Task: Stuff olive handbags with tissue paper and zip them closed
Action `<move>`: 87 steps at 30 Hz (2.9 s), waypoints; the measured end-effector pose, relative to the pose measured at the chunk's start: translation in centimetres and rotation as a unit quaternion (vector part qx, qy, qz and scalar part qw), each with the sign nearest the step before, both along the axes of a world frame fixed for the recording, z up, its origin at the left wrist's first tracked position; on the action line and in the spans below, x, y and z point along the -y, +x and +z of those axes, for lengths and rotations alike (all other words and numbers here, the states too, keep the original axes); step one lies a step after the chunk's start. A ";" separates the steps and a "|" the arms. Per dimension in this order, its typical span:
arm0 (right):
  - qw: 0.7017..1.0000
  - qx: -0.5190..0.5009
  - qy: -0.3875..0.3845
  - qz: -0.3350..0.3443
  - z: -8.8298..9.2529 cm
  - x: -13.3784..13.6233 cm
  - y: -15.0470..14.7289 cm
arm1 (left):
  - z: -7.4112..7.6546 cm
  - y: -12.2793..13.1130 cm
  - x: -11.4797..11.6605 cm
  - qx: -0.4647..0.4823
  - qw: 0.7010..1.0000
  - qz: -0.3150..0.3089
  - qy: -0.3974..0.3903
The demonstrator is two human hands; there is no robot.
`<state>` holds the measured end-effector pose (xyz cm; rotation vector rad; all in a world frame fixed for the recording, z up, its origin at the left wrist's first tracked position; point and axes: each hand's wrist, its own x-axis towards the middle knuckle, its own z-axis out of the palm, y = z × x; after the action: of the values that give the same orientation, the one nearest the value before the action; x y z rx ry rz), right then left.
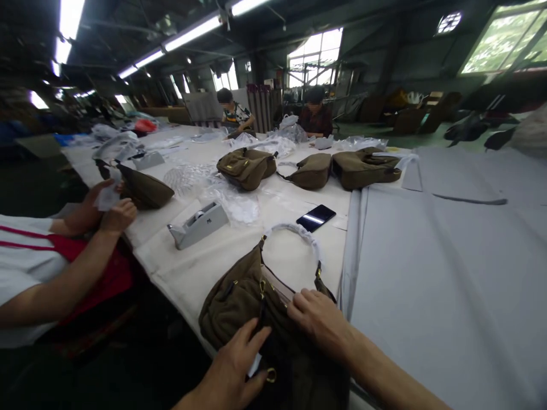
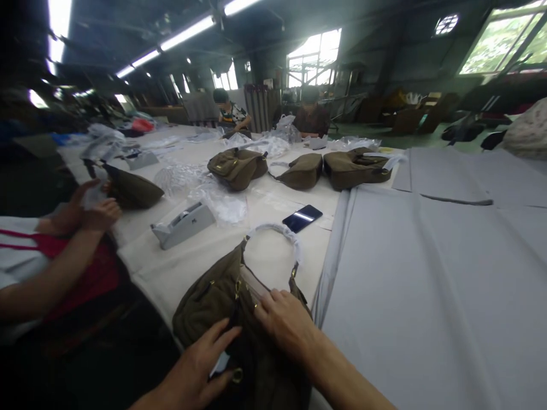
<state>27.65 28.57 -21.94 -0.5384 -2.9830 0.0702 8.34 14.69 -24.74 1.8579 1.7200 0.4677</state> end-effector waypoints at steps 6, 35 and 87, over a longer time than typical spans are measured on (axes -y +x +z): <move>0.994 -0.067 0.070 0.056 1.2 1.4 -0.6 | 2.9 -4.4 -0.7 0.409 0.877 0.196 -0.157; 0.979 -0.193 0.016 0.058 0.7 3.2 -1.4 | 6.6 -7.0 -10.0 0.006 0.986 -0.159 0.053; 0.836 -0.093 -0.236 -0.487 -5.1 -2.9 15.4 | 0.3 13.9 -14.5 0.332 0.935 0.022 -0.125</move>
<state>43.03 31.46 -27.01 -1.8780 -2.1327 0.7085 22.21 29.19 -24.44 1.2753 1.2829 0.7521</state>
